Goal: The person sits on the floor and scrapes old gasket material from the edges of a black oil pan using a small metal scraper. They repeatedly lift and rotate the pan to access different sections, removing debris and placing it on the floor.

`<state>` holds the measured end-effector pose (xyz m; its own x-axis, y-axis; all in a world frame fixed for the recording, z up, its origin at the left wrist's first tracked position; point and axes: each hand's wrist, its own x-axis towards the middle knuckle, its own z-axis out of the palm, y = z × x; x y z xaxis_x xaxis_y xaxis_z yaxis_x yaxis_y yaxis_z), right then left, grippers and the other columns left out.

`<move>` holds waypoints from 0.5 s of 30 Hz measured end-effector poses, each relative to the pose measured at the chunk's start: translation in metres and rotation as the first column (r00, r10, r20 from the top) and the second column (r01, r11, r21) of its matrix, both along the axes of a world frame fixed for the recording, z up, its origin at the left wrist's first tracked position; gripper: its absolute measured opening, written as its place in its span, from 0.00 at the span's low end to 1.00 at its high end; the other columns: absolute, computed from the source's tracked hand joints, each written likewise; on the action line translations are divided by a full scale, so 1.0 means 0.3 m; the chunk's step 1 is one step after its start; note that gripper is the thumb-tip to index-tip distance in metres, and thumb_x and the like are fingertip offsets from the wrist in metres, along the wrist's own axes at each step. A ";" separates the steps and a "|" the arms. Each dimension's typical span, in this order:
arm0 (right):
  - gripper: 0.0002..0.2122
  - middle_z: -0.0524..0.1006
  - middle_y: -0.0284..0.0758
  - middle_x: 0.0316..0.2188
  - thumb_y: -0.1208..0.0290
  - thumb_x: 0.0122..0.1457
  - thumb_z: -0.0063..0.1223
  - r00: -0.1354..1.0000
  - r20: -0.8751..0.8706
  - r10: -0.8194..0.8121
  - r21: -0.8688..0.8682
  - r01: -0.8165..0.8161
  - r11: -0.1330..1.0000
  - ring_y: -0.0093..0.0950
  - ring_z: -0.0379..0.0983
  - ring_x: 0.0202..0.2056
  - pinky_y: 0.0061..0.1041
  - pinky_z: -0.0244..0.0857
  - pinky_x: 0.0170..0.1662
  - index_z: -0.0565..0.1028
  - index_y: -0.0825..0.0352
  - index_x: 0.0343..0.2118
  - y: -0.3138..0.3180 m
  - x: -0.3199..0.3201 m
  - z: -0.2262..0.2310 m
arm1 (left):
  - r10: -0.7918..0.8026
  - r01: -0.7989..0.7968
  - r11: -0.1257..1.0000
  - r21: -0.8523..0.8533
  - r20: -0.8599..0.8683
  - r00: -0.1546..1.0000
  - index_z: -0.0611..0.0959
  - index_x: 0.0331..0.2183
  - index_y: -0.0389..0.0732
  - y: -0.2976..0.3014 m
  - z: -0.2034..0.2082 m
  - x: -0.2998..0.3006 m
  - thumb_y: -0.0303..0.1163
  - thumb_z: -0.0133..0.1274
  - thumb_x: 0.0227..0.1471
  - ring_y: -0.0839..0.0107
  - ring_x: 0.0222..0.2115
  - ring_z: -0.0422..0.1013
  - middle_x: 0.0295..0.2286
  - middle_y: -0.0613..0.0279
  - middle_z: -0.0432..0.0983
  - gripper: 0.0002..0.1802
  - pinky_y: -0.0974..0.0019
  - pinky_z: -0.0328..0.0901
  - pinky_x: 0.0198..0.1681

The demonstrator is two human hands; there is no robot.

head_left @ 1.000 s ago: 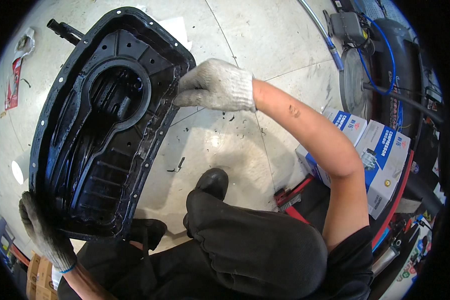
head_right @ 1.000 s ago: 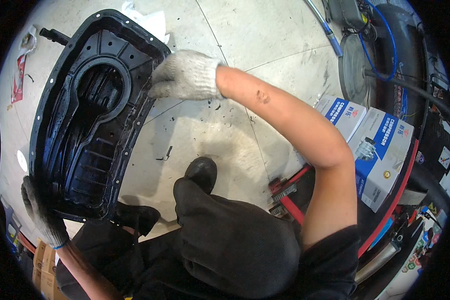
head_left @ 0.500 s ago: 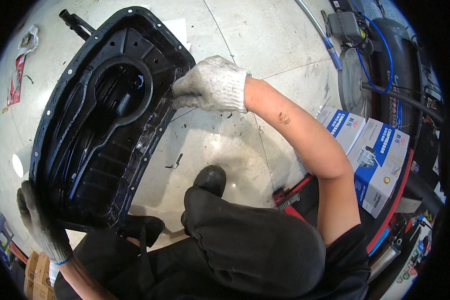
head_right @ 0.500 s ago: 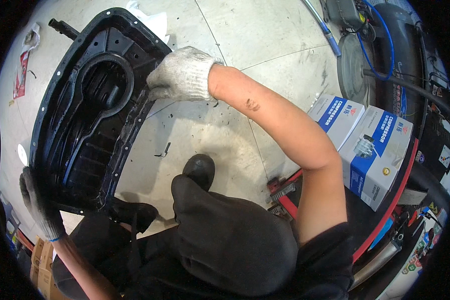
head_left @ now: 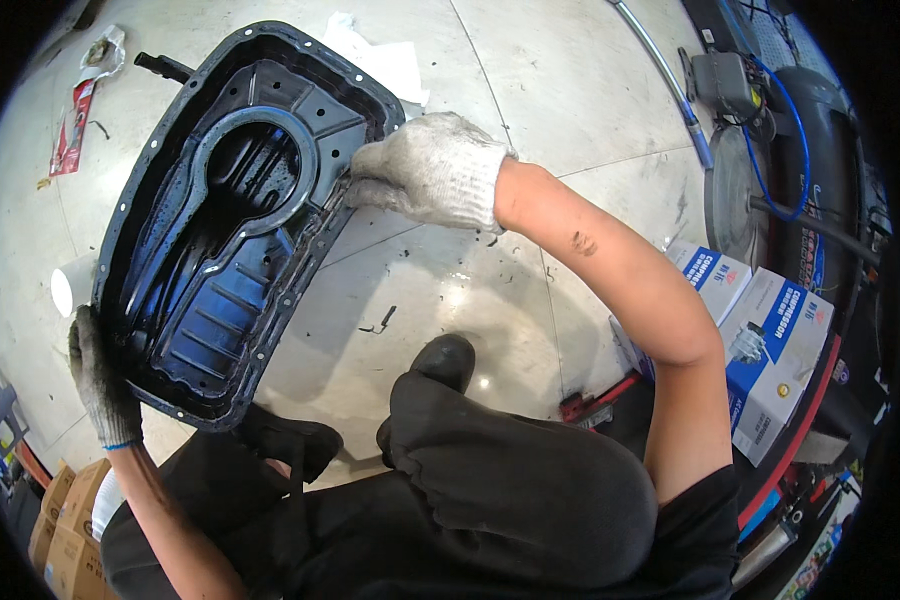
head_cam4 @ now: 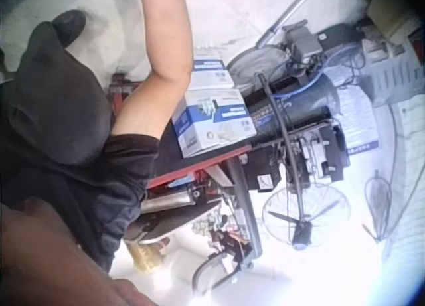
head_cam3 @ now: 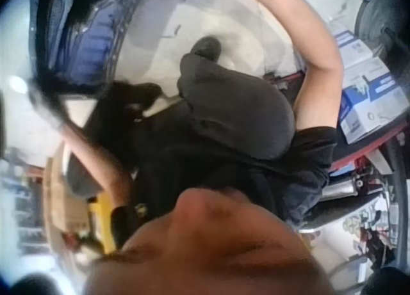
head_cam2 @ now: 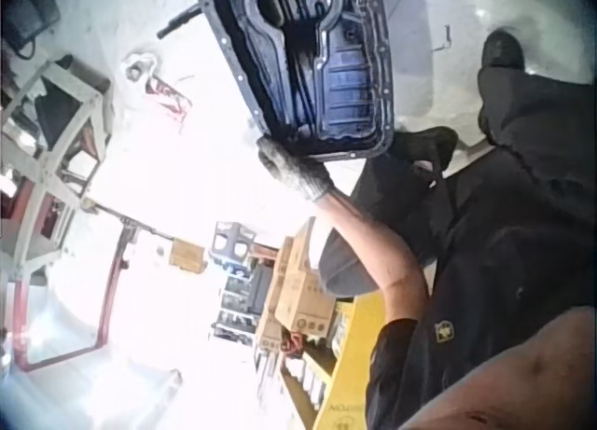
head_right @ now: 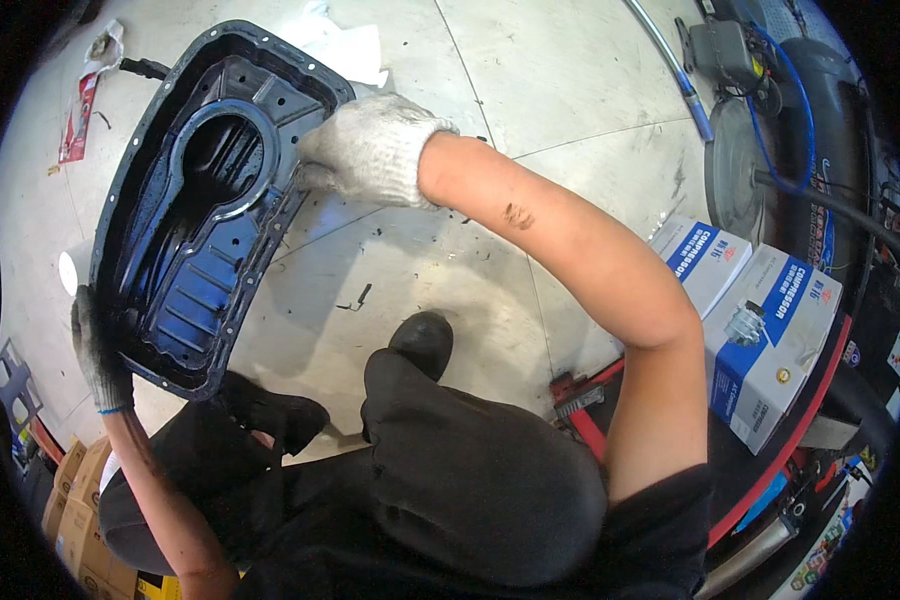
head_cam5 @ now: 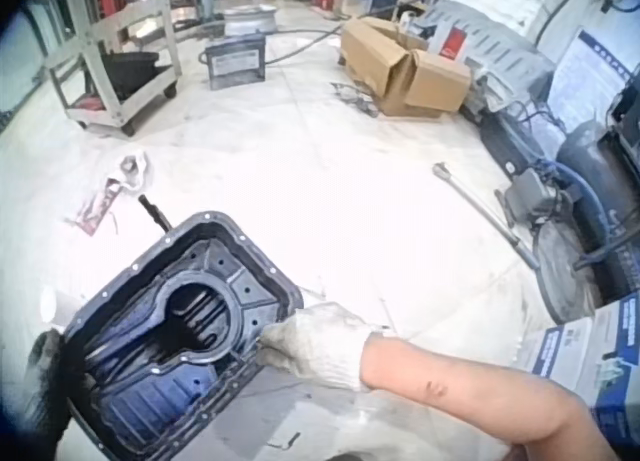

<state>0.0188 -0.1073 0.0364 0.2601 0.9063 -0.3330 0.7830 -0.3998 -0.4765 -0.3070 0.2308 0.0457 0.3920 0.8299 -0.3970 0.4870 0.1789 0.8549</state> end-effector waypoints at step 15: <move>0.11 0.83 0.42 0.39 0.63 0.63 0.60 0.996 -0.050 -0.073 0.127 0.078 0.989 0.44 0.82 0.43 0.42 0.76 0.51 0.82 0.63 0.43 0.066 0.040 0.072 | -0.142 0.141 0.988 -0.055 -0.004 0.990 0.78 0.60 0.35 0.161 -0.181 0.084 0.56 0.56 0.67 0.73 0.41 0.77 0.46 0.59 0.82 0.35 0.71 0.74 0.43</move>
